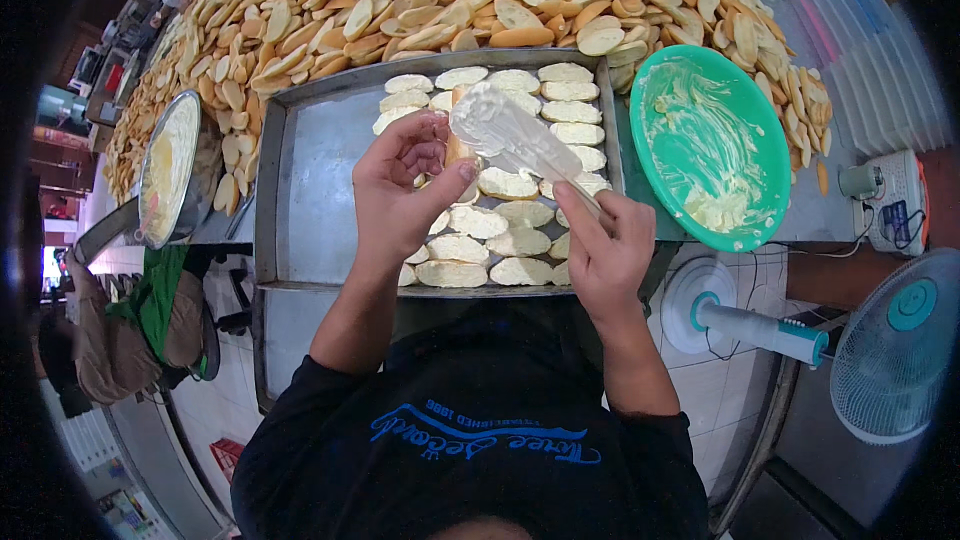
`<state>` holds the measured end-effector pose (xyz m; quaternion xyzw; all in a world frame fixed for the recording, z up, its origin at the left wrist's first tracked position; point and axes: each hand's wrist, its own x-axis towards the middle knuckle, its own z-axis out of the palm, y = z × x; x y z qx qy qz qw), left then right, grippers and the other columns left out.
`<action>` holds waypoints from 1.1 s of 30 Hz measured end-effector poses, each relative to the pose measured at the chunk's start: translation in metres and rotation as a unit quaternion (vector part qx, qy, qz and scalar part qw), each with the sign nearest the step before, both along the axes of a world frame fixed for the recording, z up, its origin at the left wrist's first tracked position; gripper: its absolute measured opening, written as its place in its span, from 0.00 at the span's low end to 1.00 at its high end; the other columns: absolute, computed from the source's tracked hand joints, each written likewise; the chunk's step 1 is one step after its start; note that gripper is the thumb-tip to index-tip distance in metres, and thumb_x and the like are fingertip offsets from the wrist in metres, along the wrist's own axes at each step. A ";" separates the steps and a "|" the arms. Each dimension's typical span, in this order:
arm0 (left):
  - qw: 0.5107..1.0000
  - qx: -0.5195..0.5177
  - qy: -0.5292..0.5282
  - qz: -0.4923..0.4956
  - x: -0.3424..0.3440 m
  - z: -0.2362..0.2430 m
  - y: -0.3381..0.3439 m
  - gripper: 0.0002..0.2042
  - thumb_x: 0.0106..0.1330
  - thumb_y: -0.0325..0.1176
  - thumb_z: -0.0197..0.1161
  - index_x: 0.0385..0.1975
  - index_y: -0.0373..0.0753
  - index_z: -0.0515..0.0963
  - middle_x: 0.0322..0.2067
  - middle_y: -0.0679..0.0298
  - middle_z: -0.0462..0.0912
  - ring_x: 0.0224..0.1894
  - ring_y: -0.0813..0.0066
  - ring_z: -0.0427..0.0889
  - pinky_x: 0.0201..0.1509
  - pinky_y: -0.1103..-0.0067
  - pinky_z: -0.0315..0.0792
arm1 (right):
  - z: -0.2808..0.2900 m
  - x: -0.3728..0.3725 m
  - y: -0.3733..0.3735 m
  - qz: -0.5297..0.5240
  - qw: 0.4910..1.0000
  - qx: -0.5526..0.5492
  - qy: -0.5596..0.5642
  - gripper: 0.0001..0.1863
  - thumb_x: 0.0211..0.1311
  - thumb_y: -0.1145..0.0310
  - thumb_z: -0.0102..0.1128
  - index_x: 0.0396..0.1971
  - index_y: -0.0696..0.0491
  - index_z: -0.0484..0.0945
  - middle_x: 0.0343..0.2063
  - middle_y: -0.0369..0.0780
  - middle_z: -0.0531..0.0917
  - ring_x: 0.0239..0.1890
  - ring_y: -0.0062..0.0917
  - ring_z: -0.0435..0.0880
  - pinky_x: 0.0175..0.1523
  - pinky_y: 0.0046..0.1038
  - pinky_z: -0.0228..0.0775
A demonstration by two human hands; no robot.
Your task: Spreading butter or cream on sliced bread for bakery production.
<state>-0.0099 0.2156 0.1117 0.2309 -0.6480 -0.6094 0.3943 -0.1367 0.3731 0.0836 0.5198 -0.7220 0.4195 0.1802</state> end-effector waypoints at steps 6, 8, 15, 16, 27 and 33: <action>0.994 0.074 0.054 -0.055 -0.002 0.002 0.005 0.21 0.47 0.24 0.67 0.43 0.33 0.71 0.36 0.64 0.76 0.30 0.85 0.72 0.33 0.88 0.67 | -0.002 -0.010 -0.007 -0.037 0.999 -0.027 -0.004 0.24 0.39 0.83 0.58 0.41 0.46 0.80 0.27 0.37 0.70 0.27 0.27 0.67 0.31 0.25 0.61; 0.989 0.105 0.076 -0.074 -0.001 0.002 0.006 0.22 0.47 0.22 0.67 0.44 0.33 0.70 0.37 0.62 0.76 0.32 0.83 0.73 0.34 0.87 0.68 | -0.001 -0.012 -0.007 -0.046 0.998 -0.023 -0.046 0.22 0.43 0.83 0.57 0.41 0.47 0.80 0.27 0.38 0.70 0.27 0.26 0.68 0.32 0.24 0.61; 0.923 0.294 0.168 -0.183 0.002 -0.001 -0.001 0.20 0.55 0.26 0.57 0.49 0.32 0.65 0.40 0.57 0.75 0.40 0.74 0.76 0.44 0.80 0.71 | 0.005 -0.007 -0.006 0.029 0.955 -0.089 -0.281 0.17 0.56 0.79 0.51 0.47 0.58 0.72 0.28 0.39 0.73 0.27 0.23 0.70 0.35 0.23 0.63; 0.902 0.331 0.189 -0.202 0.002 -0.002 -0.001 0.20 0.56 0.27 0.55 0.49 0.32 0.65 0.41 0.57 0.75 0.41 0.73 0.77 0.45 0.79 0.71 | 0.000 -0.009 -0.004 0.068 0.949 -0.073 -0.299 0.17 0.59 0.77 0.48 0.49 0.60 0.69 0.31 0.38 0.74 0.31 0.20 0.70 0.39 0.20 0.63; 0.848 0.431 0.177 -0.252 -0.014 0.003 0.002 0.23 0.59 0.35 0.56 0.52 0.33 0.61 0.44 0.58 0.75 0.43 0.73 0.77 0.48 0.76 0.72 | 0.003 -0.023 0.000 0.128 0.957 -0.008 -0.261 0.14 0.57 0.76 0.48 0.44 0.57 0.74 0.28 0.41 0.76 0.31 0.28 0.73 0.38 0.24 0.62; 0.860 0.452 0.130 -0.197 -0.025 -0.004 0.001 0.18 0.62 0.37 0.54 0.49 0.37 0.63 0.41 0.62 0.76 0.42 0.74 0.78 0.46 0.77 0.73 | -0.002 -0.028 0.003 0.103 0.978 0.052 -0.172 0.15 0.54 0.76 0.50 0.42 0.53 0.76 0.30 0.39 0.77 0.34 0.30 0.74 0.41 0.27 0.58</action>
